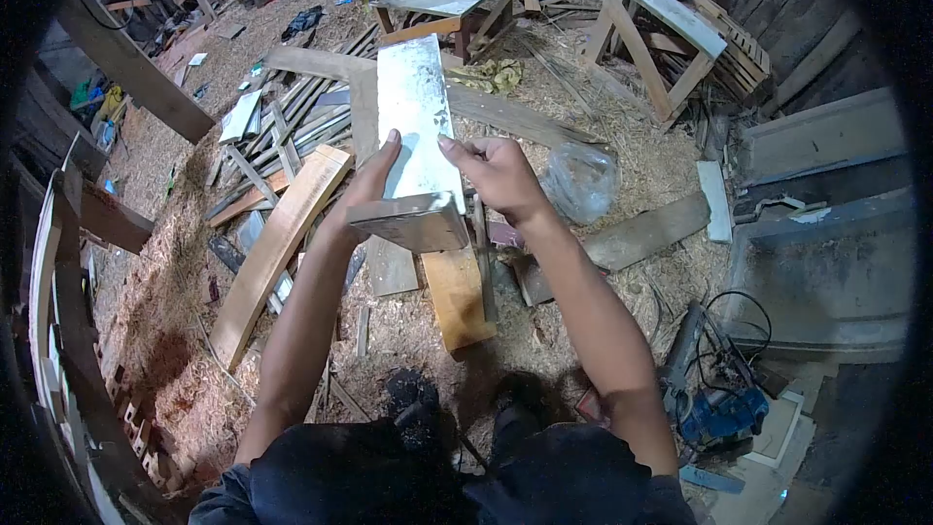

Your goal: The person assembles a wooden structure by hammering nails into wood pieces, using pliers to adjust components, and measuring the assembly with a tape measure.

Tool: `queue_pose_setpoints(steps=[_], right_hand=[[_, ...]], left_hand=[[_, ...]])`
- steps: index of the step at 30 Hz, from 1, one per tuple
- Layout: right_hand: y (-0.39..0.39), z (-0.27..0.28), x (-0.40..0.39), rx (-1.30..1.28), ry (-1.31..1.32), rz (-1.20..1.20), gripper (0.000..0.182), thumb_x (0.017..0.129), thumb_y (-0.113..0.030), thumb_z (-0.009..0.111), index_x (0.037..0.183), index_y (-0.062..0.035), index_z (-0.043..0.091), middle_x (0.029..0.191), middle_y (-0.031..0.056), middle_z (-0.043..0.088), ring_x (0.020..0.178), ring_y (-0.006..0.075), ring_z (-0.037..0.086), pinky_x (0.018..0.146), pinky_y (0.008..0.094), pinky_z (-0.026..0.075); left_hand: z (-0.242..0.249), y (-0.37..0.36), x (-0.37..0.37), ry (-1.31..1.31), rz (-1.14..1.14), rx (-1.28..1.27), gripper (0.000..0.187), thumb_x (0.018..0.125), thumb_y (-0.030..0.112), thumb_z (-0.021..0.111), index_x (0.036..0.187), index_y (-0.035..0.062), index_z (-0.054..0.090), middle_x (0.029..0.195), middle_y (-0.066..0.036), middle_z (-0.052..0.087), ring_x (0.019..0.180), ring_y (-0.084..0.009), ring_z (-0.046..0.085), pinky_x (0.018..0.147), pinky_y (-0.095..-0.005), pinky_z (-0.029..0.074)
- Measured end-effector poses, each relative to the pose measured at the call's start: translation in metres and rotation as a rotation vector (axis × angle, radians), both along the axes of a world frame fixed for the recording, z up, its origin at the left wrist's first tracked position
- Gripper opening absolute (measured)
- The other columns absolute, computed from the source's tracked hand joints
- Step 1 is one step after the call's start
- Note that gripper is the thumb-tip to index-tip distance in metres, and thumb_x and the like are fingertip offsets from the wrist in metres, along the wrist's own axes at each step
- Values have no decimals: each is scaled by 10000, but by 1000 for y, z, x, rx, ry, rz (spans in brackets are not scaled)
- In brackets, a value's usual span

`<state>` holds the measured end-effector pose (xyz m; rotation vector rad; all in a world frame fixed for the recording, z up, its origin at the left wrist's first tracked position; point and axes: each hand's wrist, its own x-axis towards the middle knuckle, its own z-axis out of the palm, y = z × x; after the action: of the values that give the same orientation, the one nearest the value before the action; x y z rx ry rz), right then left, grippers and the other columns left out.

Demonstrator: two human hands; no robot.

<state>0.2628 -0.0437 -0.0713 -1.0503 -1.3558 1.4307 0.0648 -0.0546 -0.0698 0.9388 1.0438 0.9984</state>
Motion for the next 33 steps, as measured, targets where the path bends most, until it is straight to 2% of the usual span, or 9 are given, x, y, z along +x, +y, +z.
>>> queue_pose_setpoints(steps=[4, 7, 8, 11, 16, 21, 25, 28, 33], right_hand=[[-4, 2, 1, 57, 21, -122, 356, 969, -295, 665, 884, 46, 723, 761, 4, 681, 662, 39, 557, 601, 215, 449], [1, -3, 17, 22, 53, -87, 360, 981, -294, 643, 899, 49, 720, 763, 9, 684, 663, 44, 574, 595, 220, 451], [6, -6, 22, 22, 48, -82, 369, 991, -297, 627, 911, 52, 717, 771, 20, 691, 657, 52, 590, 587, 225, 454], [14, 9, 37, -2, -56, -23, 369, 993, -299, 624, 926, 51, 719, 788, 29, 702, 653, 55, 597, 583, 226, 456], [62, 14, 51, -45, -199, 174, 344, 982, -339, 636, 942, -9, 726, 689, -7, 651, 559, 42, 553, 535, 236, 433], [52, 69, 65, 75, 37, -597, 374, 1017, -366, 519, 952, -31, 672, 589, -76, 346, 495, 44, 336, 470, 229, 291], [-15, 123, 49, 201, 383, -392, 368, 1011, -237, 375, 1113, 37, 600, 687, -60, 380, 548, 45, 309, 503, 206, 284], [-49, 140, 28, 180, 200, -174, 339, 1025, -190, 392, 1158, 55, 585, 680, -56, 379, 568, 46, 342, 508, 214, 309], [-43, 91, 6, 201, -9, 17, 255, 1035, -131, 480, 1205, 34, 575, 885, 54, 643, 743, 74, 561, 652, 214, 448]], left_hand=[[50, -17, -13, 795, -10, -101, 652, 994, 552, 462, 1028, -67, 665, 934, -203, 689, 967, -247, 676, 847, -357, 510], [0, -8, -18, 644, 197, 517, 555, 976, 460, 516, 1108, -66, 637, 978, -189, 698, 975, -279, 678, 862, -378, 510], [-23, 6, -19, 585, 147, 786, 411, 959, 303, 553, 1185, -35, 613, 999, -181, 703, 983, -275, 675, 872, -386, 505], [-47, 10, 5, 410, -84, 793, 379, 910, 161, 597, 1242, -22, 585, 1016, -195, 699, 989, -269, 671, 884, -394, 501], [-57, 3, 22, 728, 181, 901, 194, 823, 99, 694, 955, -34, 642, 694, -191, 655, 614, -290, 691, 578, -383, 535], [-61, -10, 28, 869, 415, 1008, 231, 792, 186, 744, 785, 27, 576, 622, -162, 633, 561, -345, 651, 523, -420, 524], [-56, -1, 29, 919, 547, 1036, 244, 777, 202, 764, 756, 31, 591, 605, -161, 622, 540, -340, 639, 513, -427, 515], [-46, 4, 30, 940, 573, 990, 252, 751, 216, 788, 729, 32, 616, 628, -166, 636, 555, -347, 644, 525, -426, 519], [-57, 4, 31, 908, 559, 940, 224, 751, 162, 801, 824, 4, 660, 725, -200, 668, 639, -346, 677, 561, -396, 517]])
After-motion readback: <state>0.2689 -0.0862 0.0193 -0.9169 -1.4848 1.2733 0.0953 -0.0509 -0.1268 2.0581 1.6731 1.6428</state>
